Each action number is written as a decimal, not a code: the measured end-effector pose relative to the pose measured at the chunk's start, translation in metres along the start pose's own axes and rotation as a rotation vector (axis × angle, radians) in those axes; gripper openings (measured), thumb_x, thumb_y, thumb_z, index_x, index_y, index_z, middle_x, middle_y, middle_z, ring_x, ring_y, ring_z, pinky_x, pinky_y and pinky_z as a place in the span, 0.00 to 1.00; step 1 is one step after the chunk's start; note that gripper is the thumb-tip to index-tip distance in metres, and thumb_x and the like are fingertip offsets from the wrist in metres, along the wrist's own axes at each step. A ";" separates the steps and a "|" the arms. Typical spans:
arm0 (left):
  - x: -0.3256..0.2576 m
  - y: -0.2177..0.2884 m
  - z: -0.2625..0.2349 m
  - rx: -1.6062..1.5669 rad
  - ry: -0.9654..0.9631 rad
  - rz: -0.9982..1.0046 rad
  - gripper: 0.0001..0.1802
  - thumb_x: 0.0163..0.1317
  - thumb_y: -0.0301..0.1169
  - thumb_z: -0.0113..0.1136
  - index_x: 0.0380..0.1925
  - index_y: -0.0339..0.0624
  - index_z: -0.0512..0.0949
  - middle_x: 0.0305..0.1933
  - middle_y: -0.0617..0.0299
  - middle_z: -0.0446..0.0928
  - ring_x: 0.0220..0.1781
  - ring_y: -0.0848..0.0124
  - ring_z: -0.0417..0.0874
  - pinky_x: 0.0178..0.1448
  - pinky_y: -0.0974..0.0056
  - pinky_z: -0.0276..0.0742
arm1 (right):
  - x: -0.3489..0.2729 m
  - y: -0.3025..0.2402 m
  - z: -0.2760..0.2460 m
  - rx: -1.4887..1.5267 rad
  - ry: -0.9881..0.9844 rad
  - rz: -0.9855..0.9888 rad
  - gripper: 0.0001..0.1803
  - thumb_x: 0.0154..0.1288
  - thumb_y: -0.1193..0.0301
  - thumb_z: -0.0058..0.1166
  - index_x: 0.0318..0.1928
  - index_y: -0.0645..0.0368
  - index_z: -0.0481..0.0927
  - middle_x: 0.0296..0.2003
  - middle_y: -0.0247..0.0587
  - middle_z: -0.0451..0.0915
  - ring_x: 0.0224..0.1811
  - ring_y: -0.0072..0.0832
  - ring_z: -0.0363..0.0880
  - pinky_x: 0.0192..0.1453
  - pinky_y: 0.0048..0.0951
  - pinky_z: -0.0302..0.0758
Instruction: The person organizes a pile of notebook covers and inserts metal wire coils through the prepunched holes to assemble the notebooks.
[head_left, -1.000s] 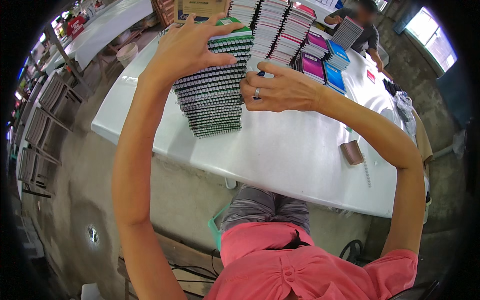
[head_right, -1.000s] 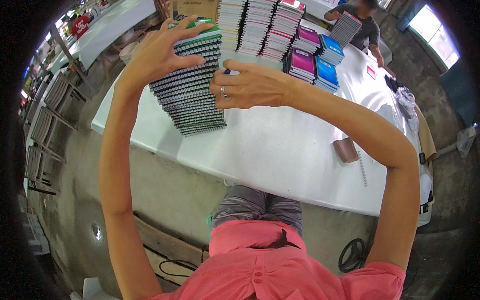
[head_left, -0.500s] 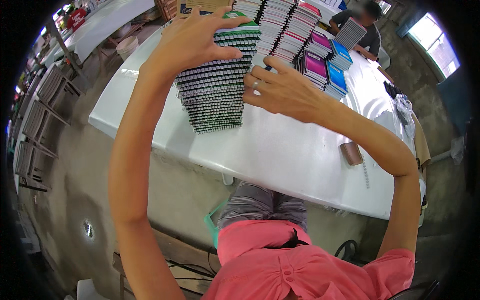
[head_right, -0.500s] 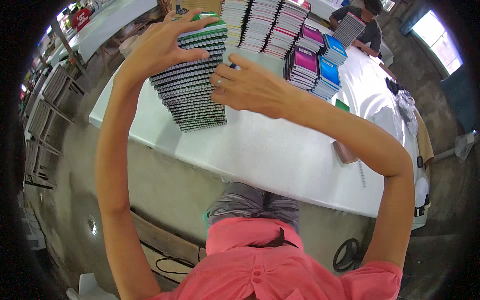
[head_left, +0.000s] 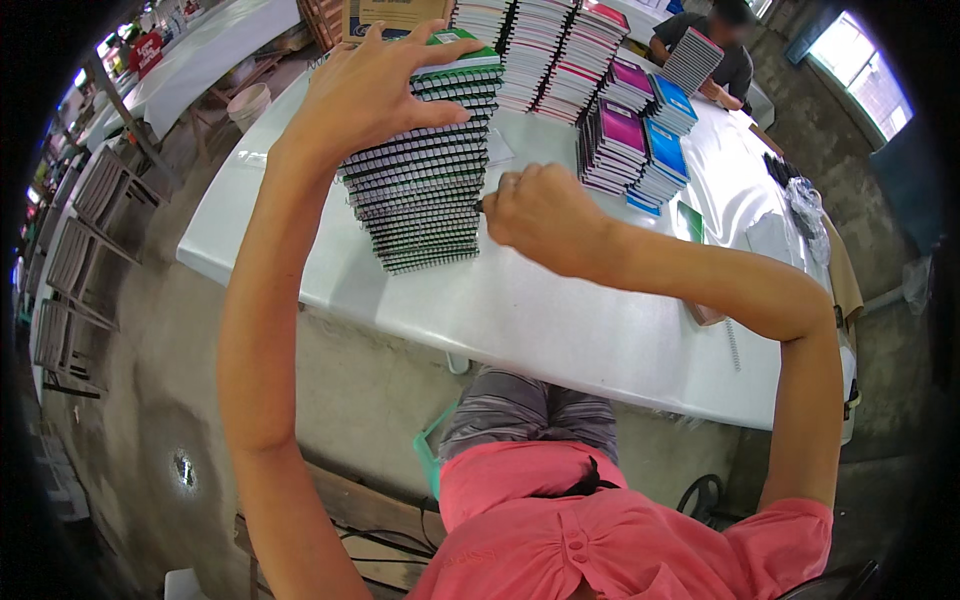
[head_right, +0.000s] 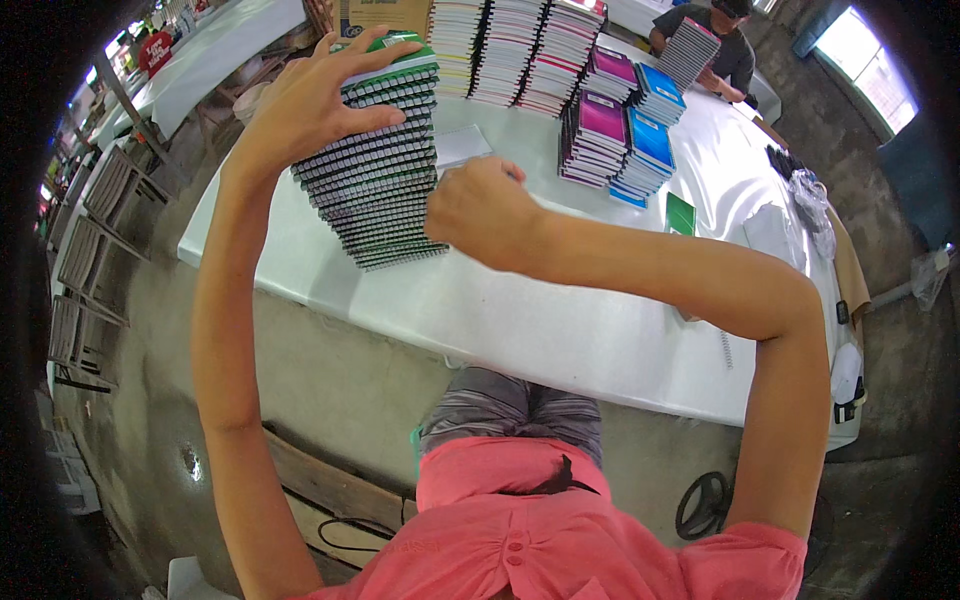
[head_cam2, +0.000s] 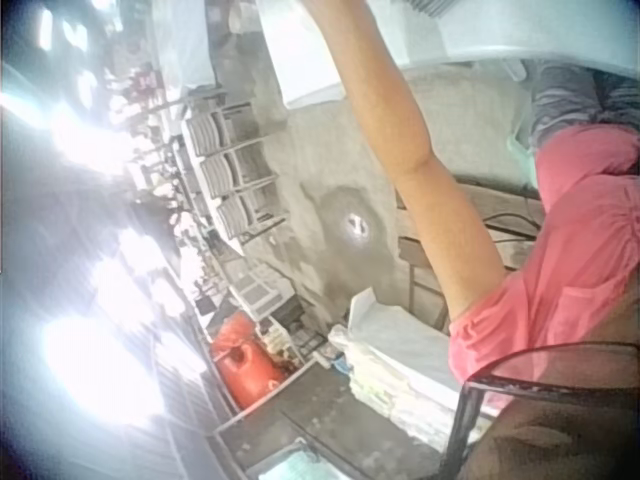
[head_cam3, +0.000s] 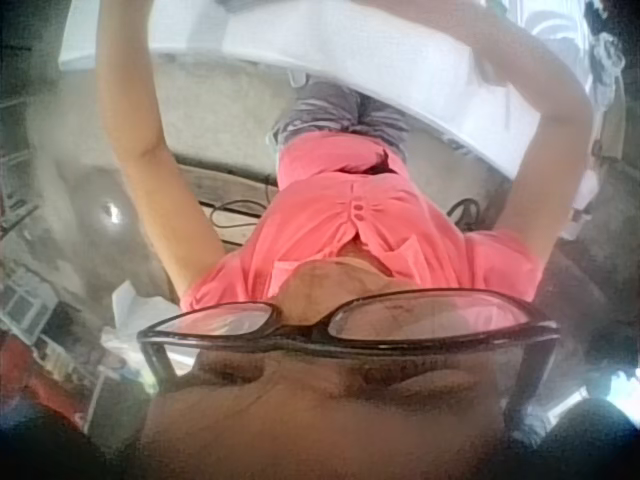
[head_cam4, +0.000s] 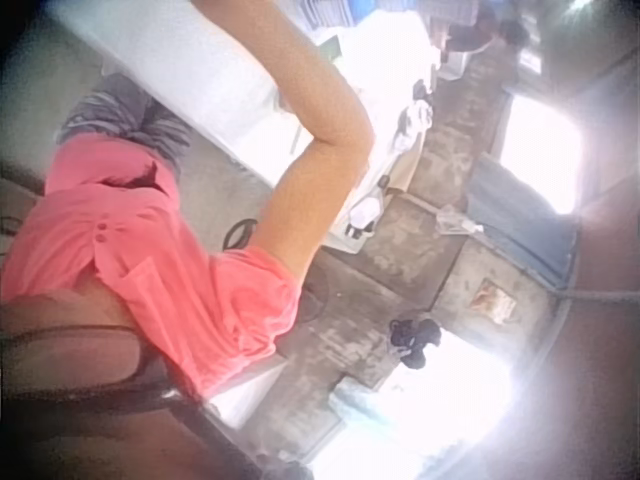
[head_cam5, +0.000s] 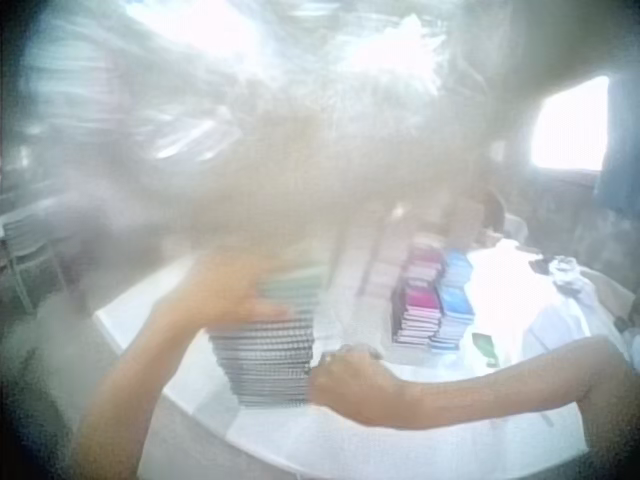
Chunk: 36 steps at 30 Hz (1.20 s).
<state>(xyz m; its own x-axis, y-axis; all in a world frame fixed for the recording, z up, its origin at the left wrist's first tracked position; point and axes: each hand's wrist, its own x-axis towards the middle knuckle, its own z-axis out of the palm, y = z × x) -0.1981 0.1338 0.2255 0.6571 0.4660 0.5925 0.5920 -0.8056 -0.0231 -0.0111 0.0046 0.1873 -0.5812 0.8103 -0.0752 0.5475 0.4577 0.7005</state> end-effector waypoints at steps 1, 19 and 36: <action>0.000 0.000 0.000 -0.006 0.017 0.007 0.39 0.50 0.53 0.68 0.65 0.67 0.70 0.72 0.62 0.66 0.69 0.43 0.67 0.70 0.46 0.64 | -0.002 0.009 0.009 0.006 0.195 0.003 0.06 0.50 0.69 0.62 0.30 0.50 0.80 0.27 0.32 0.78 0.32 0.28 0.79 0.34 0.33 0.75; -0.003 -0.004 0.003 0.023 0.061 0.015 0.37 0.51 0.53 0.68 0.64 0.66 0.72 0.70 0.63 0.67 0.67 0.47 0.70 0.69 0.47 0.66 | 0.004 -0.015 -0.003 0.141 -0.234 0.125 0.07 0.53 0.68 0.59 0.35 0.48 0.81 0.41 0.35 0.82 0.42 0.30 0.79 0.48 0.36 0.73; 0.003 0.003 -0.002 -0.003 0.010 0.047 0.37 0.52 0.53 0.67 0.65 0.65 0.71 0.71 0.66 0.66 0.68 0.47 0.69 0.68 0.46 0.66 | -0.008 -0.002 0.035 -0.006 0.103 0.008 0.06 0.55 0.68 0.57 0.32 0.55 0.79 0.31 0.35 0.80 0.37 0.29 0.80 0.38 0.30 0.73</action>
<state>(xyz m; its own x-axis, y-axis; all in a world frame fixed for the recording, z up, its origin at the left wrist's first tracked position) -0.1955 0.1325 0.2291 0.6793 0.4239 0.5991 0.5594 -0.8275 -0.0488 0.0133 0.0094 0.1618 -0.6361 0.7716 0.0036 0.5489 0.4493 0.7048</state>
